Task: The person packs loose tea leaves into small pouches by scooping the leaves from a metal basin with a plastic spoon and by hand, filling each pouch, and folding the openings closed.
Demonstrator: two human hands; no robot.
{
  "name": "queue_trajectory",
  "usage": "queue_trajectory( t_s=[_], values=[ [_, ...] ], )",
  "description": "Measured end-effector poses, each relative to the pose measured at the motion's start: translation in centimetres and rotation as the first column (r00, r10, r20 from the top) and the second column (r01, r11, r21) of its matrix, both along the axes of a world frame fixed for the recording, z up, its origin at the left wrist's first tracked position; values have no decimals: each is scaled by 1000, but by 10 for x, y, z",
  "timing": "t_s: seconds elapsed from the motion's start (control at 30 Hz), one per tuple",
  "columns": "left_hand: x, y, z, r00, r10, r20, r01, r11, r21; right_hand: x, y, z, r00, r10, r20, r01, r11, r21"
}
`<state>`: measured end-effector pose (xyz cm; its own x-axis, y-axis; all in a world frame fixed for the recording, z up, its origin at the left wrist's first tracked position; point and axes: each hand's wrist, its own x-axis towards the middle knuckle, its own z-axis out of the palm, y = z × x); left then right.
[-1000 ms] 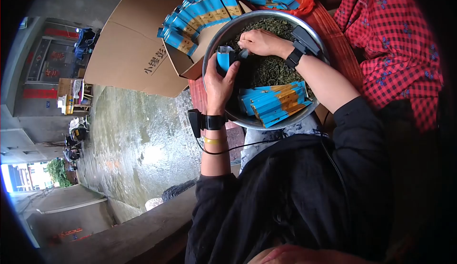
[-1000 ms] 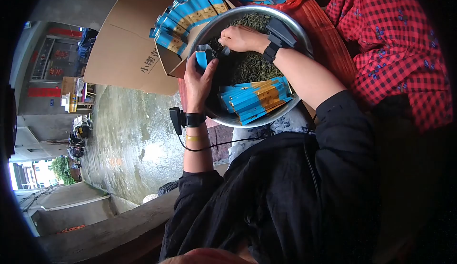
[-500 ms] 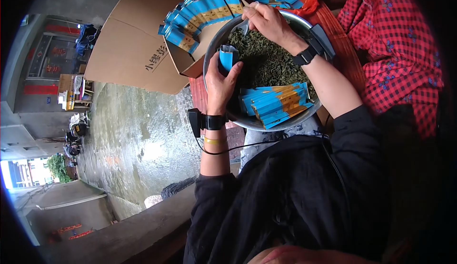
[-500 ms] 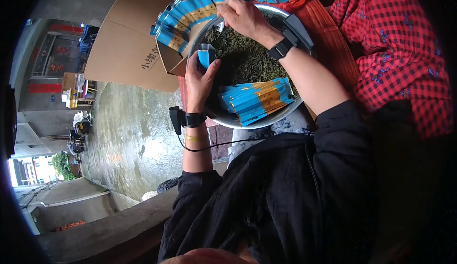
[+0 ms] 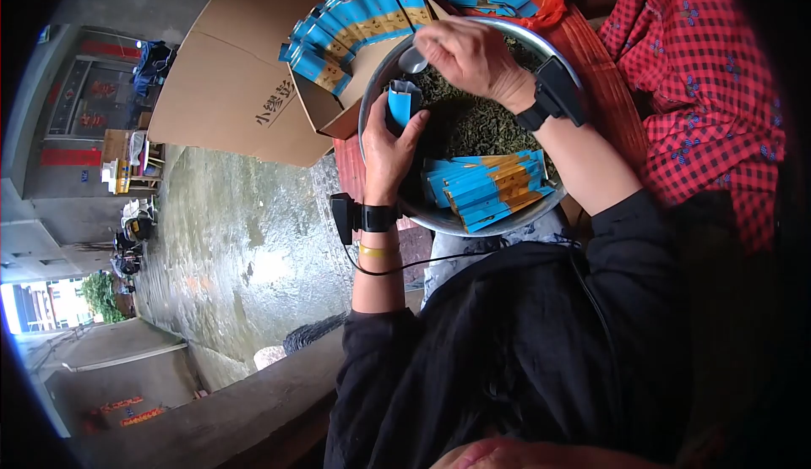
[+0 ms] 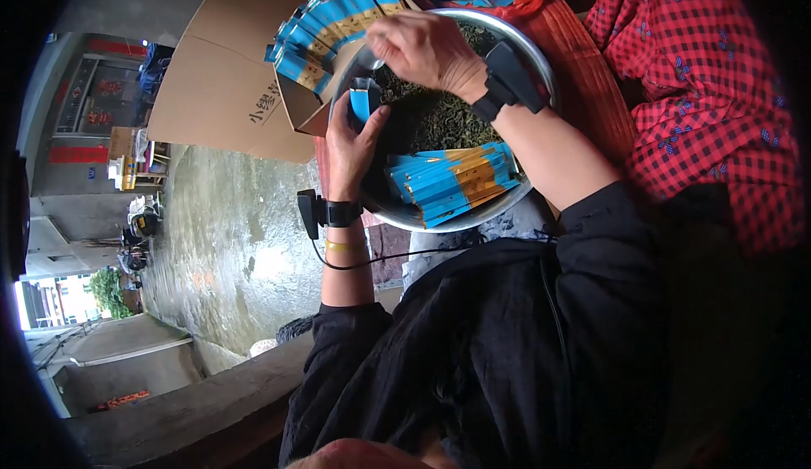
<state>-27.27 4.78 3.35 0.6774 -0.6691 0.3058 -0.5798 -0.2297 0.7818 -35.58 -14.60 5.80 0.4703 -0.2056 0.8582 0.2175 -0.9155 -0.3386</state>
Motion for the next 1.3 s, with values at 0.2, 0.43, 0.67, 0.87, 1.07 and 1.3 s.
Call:
queue_trajectory(
  t_s=[0.2,0.43,0.67,0.87,1.07,1.3],
  values=[
    [11,-5,-2,999,-20,-27,20,1000,3,6,-29,-34,950,-180,-257,160,982,-95],
    [15,-8,2,999,-26,-35,26,1000,8,21,-9,-53,822,52,-566,85,974,212],
    [8,-6,7,999,-45,-21,45,999,17,26,-31,-48,805,111,-582,190,882,432],
    [9,-5,5,999,-36,-15,36,999,27,4,-17,-10,984,150,-98,-64,804,591],
    [14,-6,-1,997,-76,-7,76,997,15,-1,22,1,986,148,-73,-148,989,3],
    [14,-5,0,994,-47,-97,51,998,31,-4,-6,2,991,-102,-92,113,985,126]
  ],
)
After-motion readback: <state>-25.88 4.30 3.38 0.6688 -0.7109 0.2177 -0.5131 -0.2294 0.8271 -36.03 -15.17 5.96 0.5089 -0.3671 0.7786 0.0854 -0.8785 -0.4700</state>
